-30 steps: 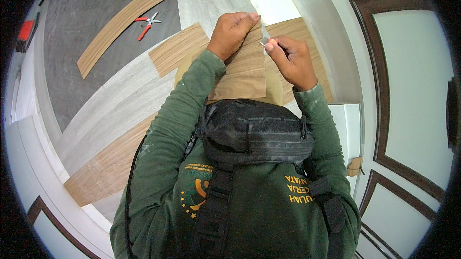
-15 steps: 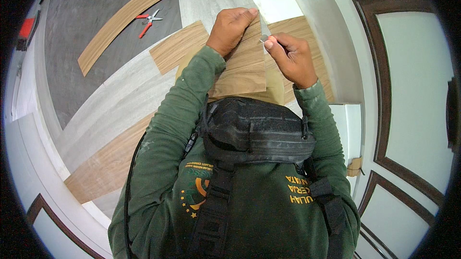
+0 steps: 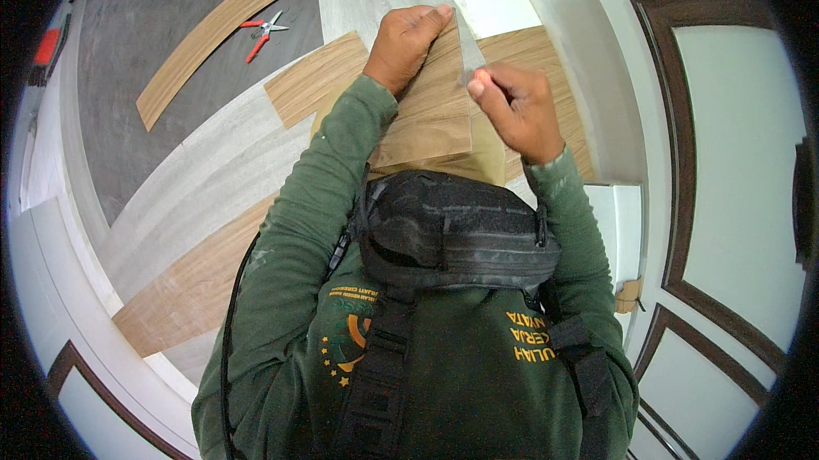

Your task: The person cuts a laminate flooring plank with a utility knife and then fits several planks together on the floor by hand.

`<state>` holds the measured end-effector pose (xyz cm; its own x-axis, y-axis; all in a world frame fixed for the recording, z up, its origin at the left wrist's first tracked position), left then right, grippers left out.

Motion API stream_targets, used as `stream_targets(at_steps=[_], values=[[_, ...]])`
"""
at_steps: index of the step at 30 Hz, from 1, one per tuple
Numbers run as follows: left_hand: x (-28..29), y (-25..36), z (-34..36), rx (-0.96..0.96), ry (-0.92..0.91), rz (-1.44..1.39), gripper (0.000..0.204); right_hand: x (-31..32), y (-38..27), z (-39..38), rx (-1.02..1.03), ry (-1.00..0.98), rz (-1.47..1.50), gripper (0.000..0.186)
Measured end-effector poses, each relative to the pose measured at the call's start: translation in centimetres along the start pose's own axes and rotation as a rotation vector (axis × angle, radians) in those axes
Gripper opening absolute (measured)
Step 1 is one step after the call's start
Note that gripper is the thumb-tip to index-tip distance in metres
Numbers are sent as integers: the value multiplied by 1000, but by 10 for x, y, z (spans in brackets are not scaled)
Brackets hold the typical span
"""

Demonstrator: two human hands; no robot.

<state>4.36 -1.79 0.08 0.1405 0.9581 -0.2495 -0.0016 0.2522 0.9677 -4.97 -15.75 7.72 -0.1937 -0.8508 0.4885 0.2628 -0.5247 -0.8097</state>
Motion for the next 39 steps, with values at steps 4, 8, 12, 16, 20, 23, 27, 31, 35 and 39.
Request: stream_targets(at_steps=[4,8,12,16,20,23,27,31,35,39], values=[[0,0,0,-8,-7,11,42,1,3,2,3,23,-65,25],[3,-7,5,-56,-9,41,41,-1,5,9,-27,11,-27,24],[2,-2,1,2,16,-4,41,-1,6,1,1,17,-35,25],[1,0,1,-45,9,30,42,-2,11,9,-14,40,-29,25],[1,-5,2,-123,10,74,43,0,9,4,-10,-5,-33,24],[0,-6,5,-42,-10,51,44,1,10,5,-15,6,-20,23],[-2,-6,1,-2,-19,34,45,2,10,2,-38,-26,-12,21],[-5,-6,1,-27,-36,61,43,5,14,0,-74,-37,2,20],[-7,-8,1,-31,-40,38,42,7,13,-3,-58,-50,-14,20],[-13,-8,-1,-21,-45,24,42,10,18,-7,-64,-54,-5,20]])
Point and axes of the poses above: each hand's wrist, its own z-axis towards the middle knuckle, its own x-axis out of the back of the hand, y = z × x, the point moved 4 cm from there along z, towards the middle knuckle, and after that the axes turned 12 degrees about y, right-handed, at the moved point
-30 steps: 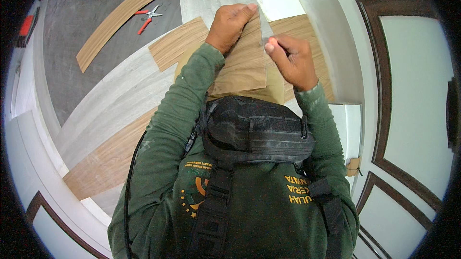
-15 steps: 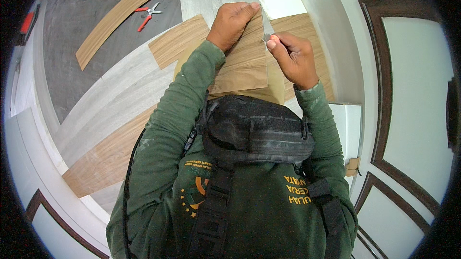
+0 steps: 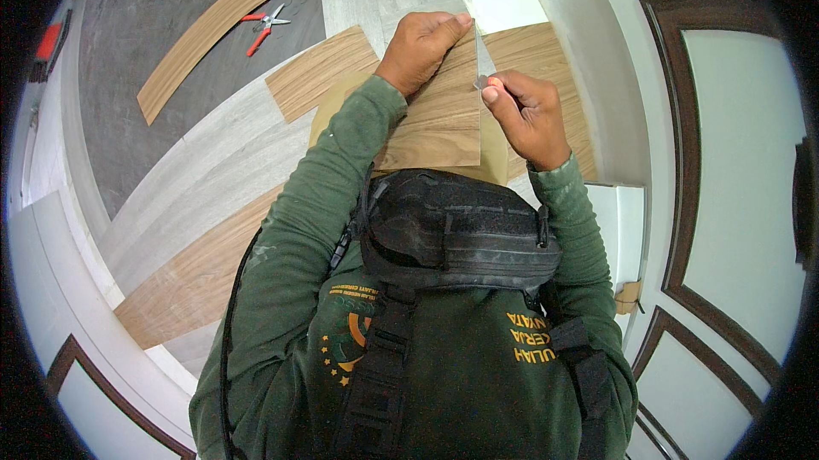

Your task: The person cuts a laminate flooring plank with a utility knife and then fits several planks together on the floor by hand.

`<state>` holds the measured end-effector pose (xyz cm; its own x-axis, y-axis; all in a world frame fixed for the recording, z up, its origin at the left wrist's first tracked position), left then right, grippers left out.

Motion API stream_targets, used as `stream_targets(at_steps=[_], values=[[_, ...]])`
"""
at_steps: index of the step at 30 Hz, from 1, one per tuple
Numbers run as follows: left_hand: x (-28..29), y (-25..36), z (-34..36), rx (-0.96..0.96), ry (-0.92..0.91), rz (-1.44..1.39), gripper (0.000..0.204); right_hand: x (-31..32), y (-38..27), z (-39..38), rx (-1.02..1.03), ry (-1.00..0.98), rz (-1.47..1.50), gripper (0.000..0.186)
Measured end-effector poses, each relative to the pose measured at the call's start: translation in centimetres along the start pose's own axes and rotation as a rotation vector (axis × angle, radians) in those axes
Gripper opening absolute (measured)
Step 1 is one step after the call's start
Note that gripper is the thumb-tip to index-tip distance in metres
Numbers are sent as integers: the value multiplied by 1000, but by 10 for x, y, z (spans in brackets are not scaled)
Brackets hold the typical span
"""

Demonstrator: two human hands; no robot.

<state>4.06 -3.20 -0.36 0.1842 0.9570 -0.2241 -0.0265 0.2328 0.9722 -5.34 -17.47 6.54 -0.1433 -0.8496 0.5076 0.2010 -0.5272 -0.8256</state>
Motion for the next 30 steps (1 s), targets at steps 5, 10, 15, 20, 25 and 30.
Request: stream_targets(at_steps=[5,10,15,20,25,30], values=[[0,-8,3,-13,-46,76,42,2,-1,-2,20,1,3,18],[6,-4,9,49,21,14,43,-4,-5,-10,34,13,107,19],[3,-10,10,-20,3,82,44,-1,7,10,-4,65,-5,20],[6,-9,10,16,16,51,45,-2,1,7,2,15,-6,20],[3,-12,11,27,0,64,45,0,6,7,6,20,10,20],[3,-13,10,13,-15,67,45,0,5,1,-10,-16,2,20]])
Point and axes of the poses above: each hand's wrist, its own z-axis towards the middle knuckle, its own x-axis out of the back of the hand, y = z × x, the point moved 4 cm from there along z, towards the middle knuckle, and after that the axes turned 12 degrees about y, right-handed, at the moved point
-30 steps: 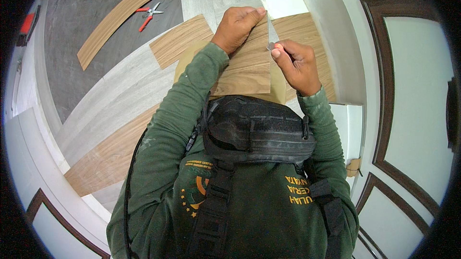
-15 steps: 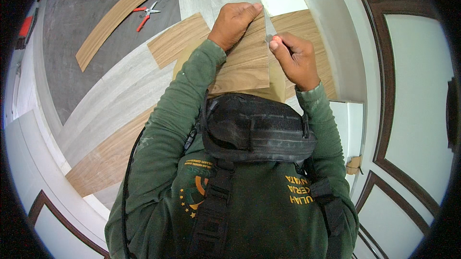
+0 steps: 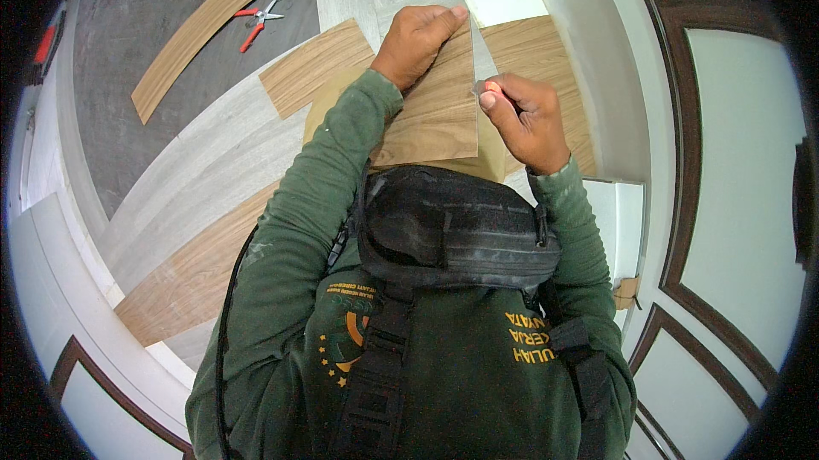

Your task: The person cuts a laminate flooring plank with a utility knife and then fits several planks together on the floor by hand.

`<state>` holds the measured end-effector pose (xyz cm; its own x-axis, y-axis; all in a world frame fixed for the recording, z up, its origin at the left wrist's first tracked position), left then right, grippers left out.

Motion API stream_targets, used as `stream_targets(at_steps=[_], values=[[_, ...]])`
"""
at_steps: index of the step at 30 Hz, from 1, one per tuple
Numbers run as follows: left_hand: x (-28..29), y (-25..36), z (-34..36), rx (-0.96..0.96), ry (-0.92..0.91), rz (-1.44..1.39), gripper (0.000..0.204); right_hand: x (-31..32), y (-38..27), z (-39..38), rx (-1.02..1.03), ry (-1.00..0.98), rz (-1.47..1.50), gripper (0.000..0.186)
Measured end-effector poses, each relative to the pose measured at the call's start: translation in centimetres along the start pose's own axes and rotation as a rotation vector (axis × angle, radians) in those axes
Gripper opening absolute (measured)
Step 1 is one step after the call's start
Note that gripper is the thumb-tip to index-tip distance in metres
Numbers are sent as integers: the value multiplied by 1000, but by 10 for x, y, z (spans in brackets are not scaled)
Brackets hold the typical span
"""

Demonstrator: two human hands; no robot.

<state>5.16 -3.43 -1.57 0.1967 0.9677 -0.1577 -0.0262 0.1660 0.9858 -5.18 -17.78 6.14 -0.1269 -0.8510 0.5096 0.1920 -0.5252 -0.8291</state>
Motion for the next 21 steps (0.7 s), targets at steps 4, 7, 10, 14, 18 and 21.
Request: stream_targets(at_steps=[4,7,10,14,18,21], values=[[-3,2,0,32,2,-3,46,3,0,-5,-9,-13,4,19],[-5,-1,0,42,-3,3,46,4,1,-8,7,-2,11,19],[-4,-5,3,-1,6,42,47,5,3,-13,4,-20,4,17],[-3,-4,5,21,6,-15,46,5,-2,-18,18,-59,36,15],[-5,-12,7,29,24,0,46,6,1,-16,31,1,62,15],[-6,-12,7,54,37,-7,47,8,4,-16,45,-26,10,15]])
Point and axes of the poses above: each hand's wrist, its own z-axis towards the middle knuckle, its own x-axis out of the back of the hand, y = z × x, the point moved 4 cm from there along z, towards the middle knuckle, and after that the axes turned 12 degrees about y, right-handed, at the moved point
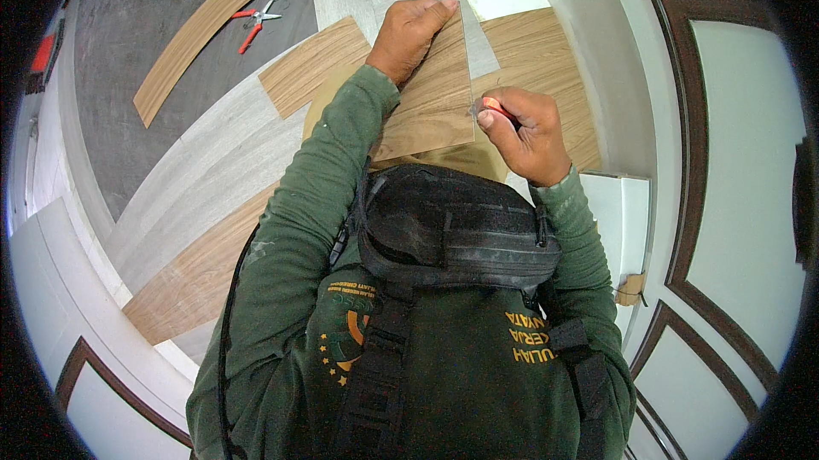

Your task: The person cuts a laminate flooring plank with a utility knife and then fits several planks together on the floor by hand.

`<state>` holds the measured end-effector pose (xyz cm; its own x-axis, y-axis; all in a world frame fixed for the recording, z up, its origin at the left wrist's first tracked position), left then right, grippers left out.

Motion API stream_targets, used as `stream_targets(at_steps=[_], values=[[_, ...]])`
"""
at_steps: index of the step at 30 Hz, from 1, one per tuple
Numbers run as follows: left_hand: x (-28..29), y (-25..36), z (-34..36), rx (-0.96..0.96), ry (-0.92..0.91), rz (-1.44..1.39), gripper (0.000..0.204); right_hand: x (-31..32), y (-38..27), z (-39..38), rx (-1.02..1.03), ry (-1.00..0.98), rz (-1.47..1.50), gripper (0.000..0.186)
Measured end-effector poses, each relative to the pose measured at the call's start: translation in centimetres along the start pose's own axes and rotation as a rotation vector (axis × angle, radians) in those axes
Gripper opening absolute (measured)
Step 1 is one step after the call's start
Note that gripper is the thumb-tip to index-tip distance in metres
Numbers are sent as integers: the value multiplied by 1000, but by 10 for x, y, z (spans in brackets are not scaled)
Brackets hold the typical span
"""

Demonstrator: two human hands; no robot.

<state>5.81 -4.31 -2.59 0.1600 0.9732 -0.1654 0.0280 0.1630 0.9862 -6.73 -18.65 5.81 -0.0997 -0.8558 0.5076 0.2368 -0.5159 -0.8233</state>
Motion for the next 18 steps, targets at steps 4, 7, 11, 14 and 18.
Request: stream_targets(at_steps=[4,7,11,14,18], values=[[1,-8,2,46,-32,-10,46,2,-4,0,1,-65,-41,11],[-4,-8,0,52,-35,-43,46,2,2,-3,12,10,16,16],[-7,-6,-1,81,-53,-51,45,5,3,-6,-17,-30,-3,14],[-6,-9,3,29,-53,1,43,6,-3,-9,19,-68,19,11],[14,-9,18,113,53,-111,41,-2,-10,-14,145,-104,68,19]])
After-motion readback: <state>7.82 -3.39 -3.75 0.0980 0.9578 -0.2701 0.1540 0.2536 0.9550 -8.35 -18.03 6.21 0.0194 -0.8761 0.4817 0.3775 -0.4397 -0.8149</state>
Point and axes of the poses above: each hand's wrist, its own z-axis towards the middle knuckle, its own x-axis out of the back of the hand, y = z × x, the point moved 4 cm from there along z, towards the middle knuckle, and after that the axes turned 12 degrees about y, right-handed, at the moved point
